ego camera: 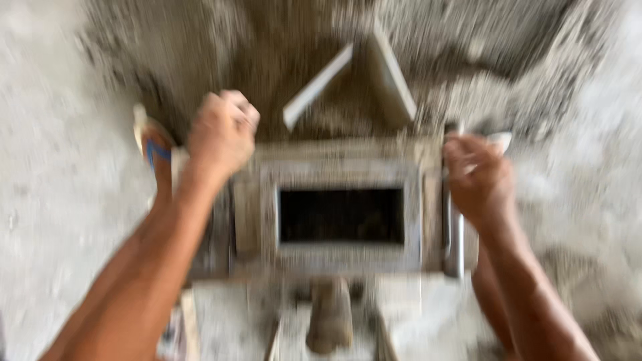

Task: The person scoops wet concrete into a rectangular metal mold using a trowel, levels the surface, and then flips the mold to release the formed brick onto a stack. The process is repeated multiple times, with the person cleaning the mold and adding more concrete for each new brick.

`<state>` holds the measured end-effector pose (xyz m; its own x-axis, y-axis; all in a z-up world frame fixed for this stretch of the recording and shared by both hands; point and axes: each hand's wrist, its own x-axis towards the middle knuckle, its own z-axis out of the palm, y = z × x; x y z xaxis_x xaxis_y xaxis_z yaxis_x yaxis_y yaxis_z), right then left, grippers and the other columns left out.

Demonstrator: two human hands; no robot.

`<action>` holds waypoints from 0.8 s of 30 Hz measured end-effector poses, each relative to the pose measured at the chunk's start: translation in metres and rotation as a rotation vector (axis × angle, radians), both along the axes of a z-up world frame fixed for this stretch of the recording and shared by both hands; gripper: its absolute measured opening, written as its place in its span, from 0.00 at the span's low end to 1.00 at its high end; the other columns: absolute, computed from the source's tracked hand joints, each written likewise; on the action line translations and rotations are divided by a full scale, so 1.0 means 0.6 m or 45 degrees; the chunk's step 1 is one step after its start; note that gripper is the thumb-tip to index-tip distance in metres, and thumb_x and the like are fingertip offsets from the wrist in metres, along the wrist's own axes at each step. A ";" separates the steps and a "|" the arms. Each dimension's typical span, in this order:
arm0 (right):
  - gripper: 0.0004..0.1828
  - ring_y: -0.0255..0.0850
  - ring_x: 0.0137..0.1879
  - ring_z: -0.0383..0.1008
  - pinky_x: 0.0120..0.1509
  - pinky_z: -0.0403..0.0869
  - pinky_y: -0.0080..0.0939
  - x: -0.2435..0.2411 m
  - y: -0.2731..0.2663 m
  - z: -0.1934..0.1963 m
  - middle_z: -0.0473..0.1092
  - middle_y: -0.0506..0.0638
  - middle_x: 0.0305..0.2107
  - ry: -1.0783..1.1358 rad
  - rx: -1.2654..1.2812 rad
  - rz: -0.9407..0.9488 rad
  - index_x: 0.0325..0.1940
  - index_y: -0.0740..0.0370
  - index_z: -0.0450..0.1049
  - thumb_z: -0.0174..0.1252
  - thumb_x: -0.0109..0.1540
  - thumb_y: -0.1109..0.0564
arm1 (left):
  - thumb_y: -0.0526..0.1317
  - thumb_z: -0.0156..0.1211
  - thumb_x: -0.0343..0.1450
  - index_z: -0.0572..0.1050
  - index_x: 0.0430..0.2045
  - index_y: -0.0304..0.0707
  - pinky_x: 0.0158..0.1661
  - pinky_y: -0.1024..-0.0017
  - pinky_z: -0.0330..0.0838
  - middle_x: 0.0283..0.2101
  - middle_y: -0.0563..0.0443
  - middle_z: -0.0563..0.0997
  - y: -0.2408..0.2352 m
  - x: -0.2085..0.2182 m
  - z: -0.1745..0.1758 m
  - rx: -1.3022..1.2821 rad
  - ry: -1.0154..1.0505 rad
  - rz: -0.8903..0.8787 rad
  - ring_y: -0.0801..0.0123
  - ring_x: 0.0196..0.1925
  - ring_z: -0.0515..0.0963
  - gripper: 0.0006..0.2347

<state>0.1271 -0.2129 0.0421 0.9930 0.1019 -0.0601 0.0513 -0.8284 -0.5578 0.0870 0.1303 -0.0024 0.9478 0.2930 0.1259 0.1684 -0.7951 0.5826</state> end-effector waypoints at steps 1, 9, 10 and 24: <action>0.15 0.60 0.47 0.71 0.54 0.61 0.60 0.039 0.005 -0.032 0.71 0.60 0.38 0.072 -0.125 -0.026 0.53 0.53 0.71 0.47 0.65 0.48 | 0.41 0.49 0.69 0.71 0.37 0.28 0.38 0.50 0.68 0.32 0.31 0.71 -0.022 0.040 0.017 -0.044 0.237 -0.016 0.38 0.39 0.73 0.12; 0.31 0.61 0.48 0.71 0.53 0.69 0.61 0.261 0.118 -0.179 0.71 0.66 0.38 0.278 -0.232 0.168 0.56 0.67 0.62 0.54 0.55 0.46 | 0.48 0.59 0.64 0.65 0.48 0.28 0.42 0.55 0.73 0.44 0.35 0.71 -0.099 0.231 -0.168 -0.022 0.861 -0.251 0.46 0.48 0.74 0.24; 0.21 0.59 0.44 0.73 0.47 0.70 0.60 0.269 0.108 -0.230 0.72 0.62 0.34 0.341 -0.266 0.191 0.48 0.63 0.66 0.51 0.56 0.47 | 0.45 0.52 0.67 0.68 0.43 0.31 0.38 0.54 0.74 0.39 0.38 0.74 -0.102 0.226 -0.182 -0.087 0.815 -0.294 0.46 0.44 0.76 0.16; 0.14 0.55 0.29 0.75 0.37 0.70 0.58 0.547 0.187 -0.311 0.70 0.57 0.18 0.243 -0.287 0.032 0.31 0.53 0.63 0.40 0.62 0.44 | 0.42 0.41 0.68 0.68 0.45 0.34 0.30 0.49 0.75 0.28 0.32 0.79 0.024 0.479 -0.225 0.069 0.560 -0.308 0.42 0.30 0.80 0.15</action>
<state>0.4556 -0.1005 -0.1442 0.9589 0.0896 -0.2693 -0.0143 -0.9324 -0.3611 0.3745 0.1444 -0.1374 0.9545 0.0623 -0.2916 0.1957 -0.8687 0.4549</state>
